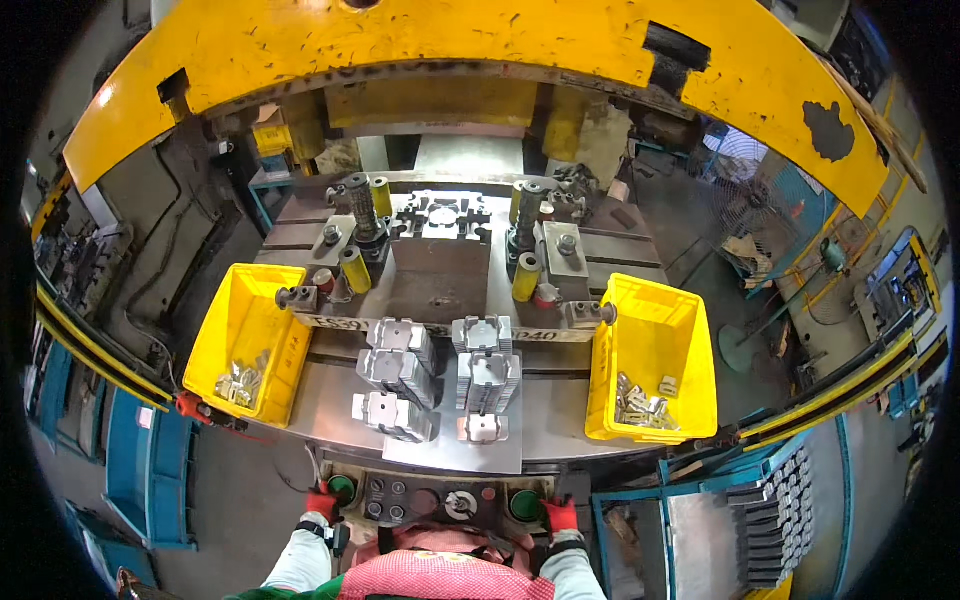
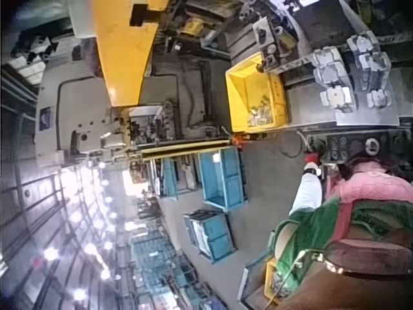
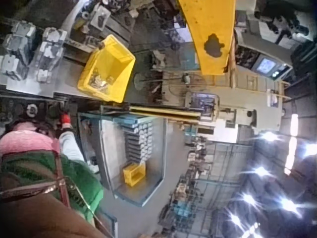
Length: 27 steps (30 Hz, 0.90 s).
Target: Manipulating small metal components within an industrial press fixture using manual tools.
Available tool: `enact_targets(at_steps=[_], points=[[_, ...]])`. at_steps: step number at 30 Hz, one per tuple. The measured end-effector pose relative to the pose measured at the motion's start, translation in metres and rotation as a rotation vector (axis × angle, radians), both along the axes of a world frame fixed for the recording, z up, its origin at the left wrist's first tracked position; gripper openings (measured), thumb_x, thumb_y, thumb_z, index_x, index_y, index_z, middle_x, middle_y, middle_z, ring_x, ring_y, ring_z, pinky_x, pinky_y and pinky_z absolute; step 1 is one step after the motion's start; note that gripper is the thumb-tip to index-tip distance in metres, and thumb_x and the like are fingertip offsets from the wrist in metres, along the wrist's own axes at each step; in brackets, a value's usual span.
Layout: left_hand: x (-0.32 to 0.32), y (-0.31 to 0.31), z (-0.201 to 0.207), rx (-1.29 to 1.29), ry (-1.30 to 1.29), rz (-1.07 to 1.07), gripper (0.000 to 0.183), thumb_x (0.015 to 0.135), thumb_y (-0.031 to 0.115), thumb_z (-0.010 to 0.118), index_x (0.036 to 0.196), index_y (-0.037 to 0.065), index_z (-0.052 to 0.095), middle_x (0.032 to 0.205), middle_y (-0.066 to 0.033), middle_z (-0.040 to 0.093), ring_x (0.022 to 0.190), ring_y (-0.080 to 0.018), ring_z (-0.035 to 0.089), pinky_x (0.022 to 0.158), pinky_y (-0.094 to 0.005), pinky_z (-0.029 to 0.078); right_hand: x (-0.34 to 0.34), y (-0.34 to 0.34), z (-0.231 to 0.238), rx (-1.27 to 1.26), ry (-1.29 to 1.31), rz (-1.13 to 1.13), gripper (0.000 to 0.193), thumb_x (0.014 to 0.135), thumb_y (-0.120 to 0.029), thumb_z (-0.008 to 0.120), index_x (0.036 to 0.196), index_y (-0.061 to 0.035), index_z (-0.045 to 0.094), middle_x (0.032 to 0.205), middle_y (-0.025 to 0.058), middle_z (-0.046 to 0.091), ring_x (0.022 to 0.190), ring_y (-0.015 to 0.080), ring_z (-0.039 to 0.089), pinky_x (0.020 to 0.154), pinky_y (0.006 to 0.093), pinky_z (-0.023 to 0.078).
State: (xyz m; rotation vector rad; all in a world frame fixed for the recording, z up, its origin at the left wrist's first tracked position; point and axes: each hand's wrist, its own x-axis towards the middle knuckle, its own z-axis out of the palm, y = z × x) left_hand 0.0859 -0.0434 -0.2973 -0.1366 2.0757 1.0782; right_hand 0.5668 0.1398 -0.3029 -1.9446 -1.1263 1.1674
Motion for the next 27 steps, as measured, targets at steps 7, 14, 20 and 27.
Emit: enact_targets(at_steps=[7,14,20,27], points=[[0.011,-0.002,-0.026,-0.261,0.602,-0.151,0.062,0.074,0.037,0.058,0.114,-0.003,0.034,0.105,-0.0262,0.049,0.097,-0.0389,0.048,0.079,-0.0414,0.039,-0.012,0.007,-0.009,-0.110,-0.438,0.182,0.074,0.048,-0.042,0.075,0.098,0.0047,0.047,0.094,0.0238,0.055,0.094,0.0359,0.052,0.077,0.0389,0.042],[-0.001,-0.023,-0.041,-0.345,0.689,-0.047,0.063,0.075,0.041,0.055,0.117,0.000,0.034,0.109,-0.0256,0.047,0.098,-0.0397,0.047,0.080,-0.0401,0.039,-0.029,0.014,0.017,-0.257,-0.422,0.285,0.093,0.049,-0.037,0.076,0.117,0.0067,0.031,0.104,0.0246,0.052,0.099,0.0341,0.050,0.081,0.0356,0.042],[0.012,0.001,0.000,-0.359,0.534,-0.117,0.062,0.075,0.041,0.054,0.117,-0.001,0.034,0.107,-0.0265,0.048,0.098,-0.0398,0.047,0.080,-0.0404,0.040,-0.016,0.012,-0.008,-0.182,-0.494,0.248,0.089,0.049,-0.042,0.074,0.113,0.0056,0.035,0.101,0.0247,0.053,0.097,0.0354,0.051,0.079,0.0384,0.043],[0.011,0.002,0.000,-0.286,0.543,-0.118,0.062,0.077,0.041,0.051,0.116,-0.003,0.033,0.107,-0.0269,0.048,0.099,-0.0393,0.047,0.079,-0.0405,0.040,-0.018,0.012,0.010,-0.251,-0.429,0.240,0.091,0.049,-0.041,0.074,0.116,0.0065,0.033,0.104,0.0262,0.051,0.099,0.0356,0.049,0.081,0.0385,0.042]])
